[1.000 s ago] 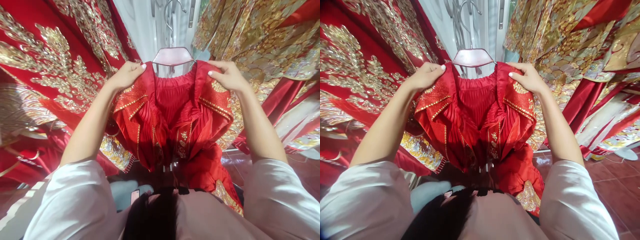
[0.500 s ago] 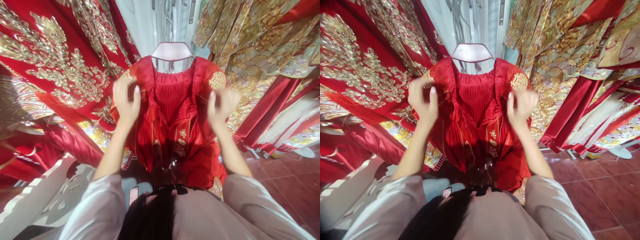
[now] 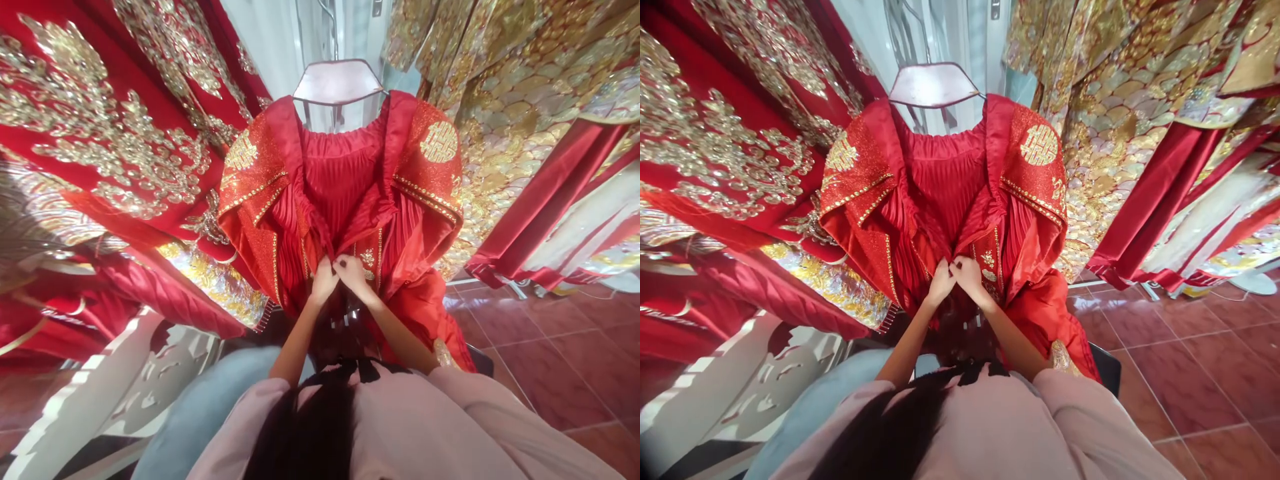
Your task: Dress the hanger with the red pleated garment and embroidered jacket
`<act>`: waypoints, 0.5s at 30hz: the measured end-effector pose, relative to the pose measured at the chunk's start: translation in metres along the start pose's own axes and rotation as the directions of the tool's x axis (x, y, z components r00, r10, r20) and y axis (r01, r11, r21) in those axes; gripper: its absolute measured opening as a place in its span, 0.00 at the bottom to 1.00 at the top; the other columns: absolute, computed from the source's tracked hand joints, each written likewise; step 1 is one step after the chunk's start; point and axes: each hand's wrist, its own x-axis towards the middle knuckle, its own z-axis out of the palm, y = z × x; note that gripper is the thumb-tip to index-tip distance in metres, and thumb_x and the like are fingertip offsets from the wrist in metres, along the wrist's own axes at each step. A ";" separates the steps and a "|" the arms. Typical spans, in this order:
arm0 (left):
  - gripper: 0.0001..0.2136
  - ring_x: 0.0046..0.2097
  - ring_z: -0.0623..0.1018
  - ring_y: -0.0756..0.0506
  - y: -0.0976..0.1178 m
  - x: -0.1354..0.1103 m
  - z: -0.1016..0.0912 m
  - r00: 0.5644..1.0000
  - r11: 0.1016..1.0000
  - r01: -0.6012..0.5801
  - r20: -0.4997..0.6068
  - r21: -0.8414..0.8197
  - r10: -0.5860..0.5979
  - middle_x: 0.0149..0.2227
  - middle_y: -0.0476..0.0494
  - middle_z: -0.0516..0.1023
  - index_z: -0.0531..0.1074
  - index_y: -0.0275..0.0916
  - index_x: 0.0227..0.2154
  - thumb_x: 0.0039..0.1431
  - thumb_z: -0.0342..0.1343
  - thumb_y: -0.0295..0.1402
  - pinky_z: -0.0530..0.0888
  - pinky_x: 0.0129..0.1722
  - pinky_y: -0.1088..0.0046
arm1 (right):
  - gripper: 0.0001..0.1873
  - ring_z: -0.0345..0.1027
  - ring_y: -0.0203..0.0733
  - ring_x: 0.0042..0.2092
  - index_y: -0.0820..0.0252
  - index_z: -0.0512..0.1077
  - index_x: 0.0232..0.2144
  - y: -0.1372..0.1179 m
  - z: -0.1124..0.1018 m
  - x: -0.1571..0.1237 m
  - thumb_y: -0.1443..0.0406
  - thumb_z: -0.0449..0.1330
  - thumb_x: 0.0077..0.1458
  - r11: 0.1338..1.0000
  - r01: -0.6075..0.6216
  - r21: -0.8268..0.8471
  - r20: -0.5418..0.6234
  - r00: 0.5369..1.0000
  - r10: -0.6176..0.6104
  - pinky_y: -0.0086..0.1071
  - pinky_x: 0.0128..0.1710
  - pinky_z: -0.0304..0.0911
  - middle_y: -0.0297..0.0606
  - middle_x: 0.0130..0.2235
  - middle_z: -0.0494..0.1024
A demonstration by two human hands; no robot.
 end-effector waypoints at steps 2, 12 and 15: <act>0.04 0.35 0.77 0.44 -0.006 -0.011 0.009 0.998 0.999 0.018 0.057 -0.029 -0.016 0.31 0.42 0.76 0.69 0.36 0.28 0.52 0.51 0.23 0.74 0.36 0.71 | 0.10 0.55 0.34 0.26 0.59 0.63 0.15 0.006 0.000 -0.019 0.66 0.59 0.43 0.993 -0.066 0.093 0.027 0.998 0.063 0.28 0.30 0.52 0.31 0.19 0.64; 0.07 0.25 0.74 0.47 -0.005 -0.064 0.025 0.989 0.988 0.147 0.014 -0.038 -0.147 0.23 0.46 0.73 0.68 0.37 0.29 0.59 0.45 0.25 0.68 0.27 0.75 | 0.10 0.37 0.24 0.16 0.59 0.59 0.15 -0.013 -0.010 -0.042 0.62 0.58 0.34 0.668 -0.486 0.563 0.369 0.871 0.324 0.24 0.15 0.35 0.24 0.14 0.53; 0.07 0.29 0.76 0.46 -0.002 -0.059 0.020 0.985 0.985 0.170 0.024 0.016 -0.170 0.25 0.43 0.75 0.69 0.38 0.29 0.59 0.46 0.26 0.69 0.29 0.74 | 0.07 0.38 0.24 0.16 0.59 0.59 0.17 -0.045 -0.009 -0.029 0.65 0.57 0.35 0.582 -0.462 0.669 0.316 0.886 0.339 0.24 0.14 0.35 0.23 0.14 0.53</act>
